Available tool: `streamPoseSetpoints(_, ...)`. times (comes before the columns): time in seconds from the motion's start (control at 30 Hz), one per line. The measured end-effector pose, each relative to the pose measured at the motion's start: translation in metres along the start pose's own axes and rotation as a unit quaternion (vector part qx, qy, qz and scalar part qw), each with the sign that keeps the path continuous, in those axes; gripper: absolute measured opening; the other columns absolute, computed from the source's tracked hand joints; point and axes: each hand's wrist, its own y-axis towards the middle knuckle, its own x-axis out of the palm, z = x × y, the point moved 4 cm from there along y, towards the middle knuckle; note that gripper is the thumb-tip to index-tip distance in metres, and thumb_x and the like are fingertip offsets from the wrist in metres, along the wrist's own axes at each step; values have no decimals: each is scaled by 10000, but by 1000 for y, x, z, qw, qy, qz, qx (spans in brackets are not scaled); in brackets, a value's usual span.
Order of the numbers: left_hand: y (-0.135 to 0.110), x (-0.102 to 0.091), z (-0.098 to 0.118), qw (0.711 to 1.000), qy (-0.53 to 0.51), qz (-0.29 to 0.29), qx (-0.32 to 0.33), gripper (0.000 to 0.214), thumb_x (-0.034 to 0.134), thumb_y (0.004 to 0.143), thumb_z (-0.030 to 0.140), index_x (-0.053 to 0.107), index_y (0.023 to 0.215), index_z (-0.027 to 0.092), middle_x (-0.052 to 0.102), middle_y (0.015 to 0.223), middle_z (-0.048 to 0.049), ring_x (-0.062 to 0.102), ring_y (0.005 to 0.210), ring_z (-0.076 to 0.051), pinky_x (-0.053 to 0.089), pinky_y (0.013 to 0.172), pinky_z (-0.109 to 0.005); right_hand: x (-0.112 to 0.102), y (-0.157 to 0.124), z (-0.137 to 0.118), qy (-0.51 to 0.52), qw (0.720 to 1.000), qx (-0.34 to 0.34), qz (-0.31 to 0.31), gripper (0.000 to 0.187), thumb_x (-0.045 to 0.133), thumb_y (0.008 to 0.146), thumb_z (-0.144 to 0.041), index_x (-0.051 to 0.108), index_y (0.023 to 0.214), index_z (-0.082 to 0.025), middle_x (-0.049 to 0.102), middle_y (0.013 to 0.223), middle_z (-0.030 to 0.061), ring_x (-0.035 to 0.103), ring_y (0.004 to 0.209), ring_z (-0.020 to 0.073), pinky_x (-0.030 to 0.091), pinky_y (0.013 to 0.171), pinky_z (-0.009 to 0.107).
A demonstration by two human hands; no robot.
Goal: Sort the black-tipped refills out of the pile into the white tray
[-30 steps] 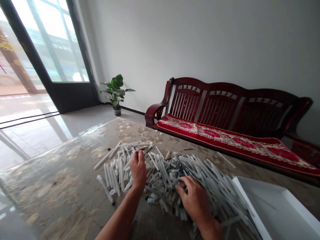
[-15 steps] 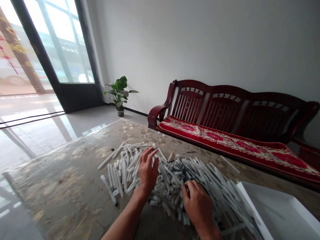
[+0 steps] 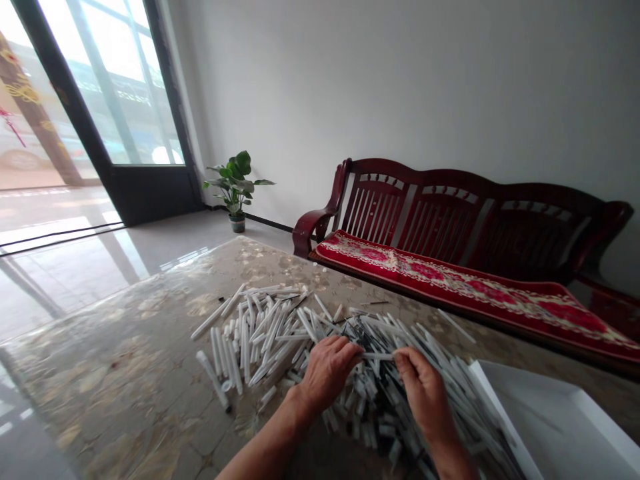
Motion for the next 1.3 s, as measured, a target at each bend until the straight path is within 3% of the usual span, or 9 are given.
streamPoseSetpoints(0.13,-1,1,-2,999,-16,-38,-19,178,525,978,278,665,884,222,696,725,3,649,658,-153,419,597,-253,-2,3,1,28,998,-42,-21,251,619,861,-456,754,896,-248,693,823,38,644,764,208,511,735,299)
streamPoseSetpoints(0.27,-2,2,-3,998,-22,-37,-40,192,512,980,259,671,880,220,711,734,0,662,654,-147,419,595,-237,1,2,13,85,995,53,-30,369,606,854,-527,723,1053,-239,721,918,66,674,763,230,531,627,305)
streamPoseSetpoints(0.37,-2,1,-3,999,-12,-27,-39,192,517,979,277,676,885,224,712,738,-1,660,654,-148,428,604,-235,3,0,17,74,993,93,-20,403,584,844,-597,709,927,-223,673,717,34,613,608,206,475,512,285)
streamPoseSetpoints(0.47,-1,1,-1,999,-7,-31,-32,186,529,974,286,674,873,229,708,729,3,658,652,-149,432,605,-236,2,1,15,39,996,78,-13,376,602,828,-582,671,728,-226,600,598,6,575,573,193,475,549,291)
streamPoseSetpoints(0.7,-2,3,-3,999,-5,-29,-40,143,555,959,267,680,898,232,713,746,4,670,668,-153,445,612,-235,2,2,13,83,992,98,-14,438,617,797,-582,729,1004,-213,721,863,69,659,727,238,479,521,285)
streamPoseSetpoints(0.87,-3,6,-2,998,7,-49,-37,146,563,952,264,680,871,235,700,719,6,660,649,-149,444,604,-231,3,1,14,43,995,89,1,397,624,789,-604,715,787,-217,683,684,34,617,642,217,505,601,305)
streamPoseSetpoints(1.07,-2,4,-1,998,4,-44,-41,136,566,952,260,680,883,236,708,730,2,662,652,-153,445,608,-234,3,2,9,98,991,96,-8,454,623,803,-585,726,1017,-198,736,884,77,672,759,241,490,560,290)
streamPoseSetpoints(1.2,-3,8,-2,998,5,-56,-37,125,576,944,256,679,876,238,712,729,2,664,656,-164,436,601,-243,2,1,8,58,993,104,8,409,617,793,-613,694,792,-211,645,626,18,591,580,200,462,533,293)
streamPoseSetpoints(1.3,-4,8,-3,998,1,-54,-41,127,571,948,258,678,881,240,715,734,2,665,660,-162,433,605,-242,2,2,7,79,992,93,10,352,665,758,-555,702,777,-205,669,659,28,619,625,213,458,530,285)
